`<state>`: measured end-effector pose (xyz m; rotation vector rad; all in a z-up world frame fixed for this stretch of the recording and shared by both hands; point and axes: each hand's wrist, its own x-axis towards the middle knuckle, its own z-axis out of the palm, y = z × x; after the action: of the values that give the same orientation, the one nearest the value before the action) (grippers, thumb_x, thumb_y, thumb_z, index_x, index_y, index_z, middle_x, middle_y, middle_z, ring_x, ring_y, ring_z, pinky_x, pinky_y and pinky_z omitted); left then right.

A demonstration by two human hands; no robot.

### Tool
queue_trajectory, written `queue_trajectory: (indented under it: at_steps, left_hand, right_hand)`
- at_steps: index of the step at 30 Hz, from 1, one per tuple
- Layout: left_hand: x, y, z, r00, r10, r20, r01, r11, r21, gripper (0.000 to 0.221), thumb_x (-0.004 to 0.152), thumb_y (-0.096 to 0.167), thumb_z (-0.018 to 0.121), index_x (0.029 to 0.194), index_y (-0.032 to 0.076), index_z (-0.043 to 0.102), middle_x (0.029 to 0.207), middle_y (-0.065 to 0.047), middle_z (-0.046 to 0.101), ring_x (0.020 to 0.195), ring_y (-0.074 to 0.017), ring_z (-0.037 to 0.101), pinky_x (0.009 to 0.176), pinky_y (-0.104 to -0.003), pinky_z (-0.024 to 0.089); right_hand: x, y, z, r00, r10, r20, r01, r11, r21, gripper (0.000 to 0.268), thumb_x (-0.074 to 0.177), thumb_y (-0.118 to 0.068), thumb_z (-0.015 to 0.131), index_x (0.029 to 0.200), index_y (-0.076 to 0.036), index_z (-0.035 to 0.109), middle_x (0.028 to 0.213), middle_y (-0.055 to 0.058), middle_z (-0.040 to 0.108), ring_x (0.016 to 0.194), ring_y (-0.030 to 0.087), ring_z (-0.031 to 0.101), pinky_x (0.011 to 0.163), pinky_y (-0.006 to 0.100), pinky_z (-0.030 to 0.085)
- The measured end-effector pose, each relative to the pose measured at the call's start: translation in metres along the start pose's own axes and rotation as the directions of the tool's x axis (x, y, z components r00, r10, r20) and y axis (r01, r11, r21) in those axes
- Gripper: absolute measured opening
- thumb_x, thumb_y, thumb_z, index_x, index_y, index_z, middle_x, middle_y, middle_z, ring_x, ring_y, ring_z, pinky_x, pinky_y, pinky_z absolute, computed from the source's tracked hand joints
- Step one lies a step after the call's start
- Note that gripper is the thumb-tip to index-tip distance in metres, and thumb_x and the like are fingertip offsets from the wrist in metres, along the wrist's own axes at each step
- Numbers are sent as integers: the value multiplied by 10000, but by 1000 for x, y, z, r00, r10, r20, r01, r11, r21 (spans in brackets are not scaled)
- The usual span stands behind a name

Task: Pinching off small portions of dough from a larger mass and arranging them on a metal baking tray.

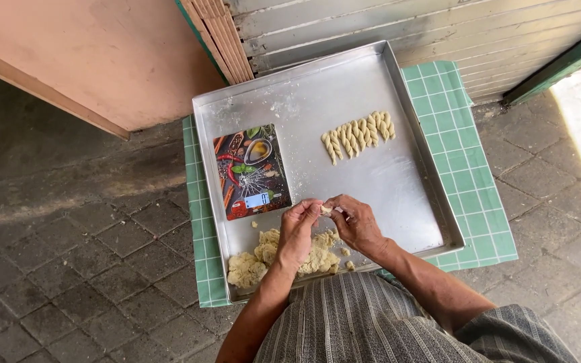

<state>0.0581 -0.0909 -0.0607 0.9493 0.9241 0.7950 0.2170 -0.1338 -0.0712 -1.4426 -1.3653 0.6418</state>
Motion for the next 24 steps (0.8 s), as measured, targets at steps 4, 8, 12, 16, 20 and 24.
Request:
queue_trajectory:
  at_steps: [4, 8, 12, 16, 20, 24]
  left_hand:
    - [7, -5, 1, 1000, -9, 16, 11, 987, -158, 179, 980, 215, 690, 1060, 60, 734, 831, -64, 677, 692, -68, 534, 609, -171, 407]
    - [11, -11, 5, 999, -33, -36, 19, 943, -333, 110, 927, 154, 758, 982, 84, 693, 894, -30, 665, 765, -93, 576, 596, -185, 436]
    - [15, -27, 11, 996, -86, -25, 65, 882, -466, 103, 902, 108, 775, 848, 95, 689, 897, -34, 685, 752, -115, 596, 560, -196, 418]
    - [4, -10, 12, 995, -89, -48, 60, 901, -430, 78, 940, 171, 756, 931, 129, 691, 870, -4, 672, 762, -117, 611, 584, -214, 404]
    - [-8, -1, 0, 995, 97, 4, -97, 995, 10, 362, 1021, 284, 629, 1263, 15, 635, 906, -112, 645, 788, -136, 578, 692, -257, 465]
    - [-14, 15, -2, 995, 100, -21, -96, 984, 148, 296, 1058, 289, 586, 1016, 26, 713, 749, -86, 615, 737, -126, 553, 624, -262, 426]
  right_hand:
    - [-6, -2, 7, 987, 129, -94, -100, 959, 264, 108, 918, -85, 763, 988, -44, 692, 682, 51, 640, 593, 109, 528, 516, 252, 476]
    - [3, -13, 6, 970, 167, -177, -112, 953, 283, 82, 910, -82, 781, 909, -4, 756, 648, 93, 699, 485, 101, 552, 452, 230, 462]
    - [11, -29, 6, 988, 70, -135, -32, 962, 270, 315, 804, -80, 879, 1017, 106, 740, 814, 197, 735, 615, 167, 642, 519, 284, 549]
    - [17, -27, 0, 995, 67, -69, -56, 987, 153, 191, 851, -132, 832, 957, 17, 776, 680, 129, 723, 535, 147, 631, 472, 275, 521]
    - [16, -22, -6, 1000, -14, 19, 13, 999, 48, 160, 850, -142, 836, 868, -6, 754, 664, 154, 723, 492, 240, 655, 446, 317, 494]
    - [13, -23, -13, 997, 24, 79, -33, 992, 123, 394, 771, -173, 911, 990, -39, 611, 770, 117, 781, 546, 211, 642, 522, 306, 532]
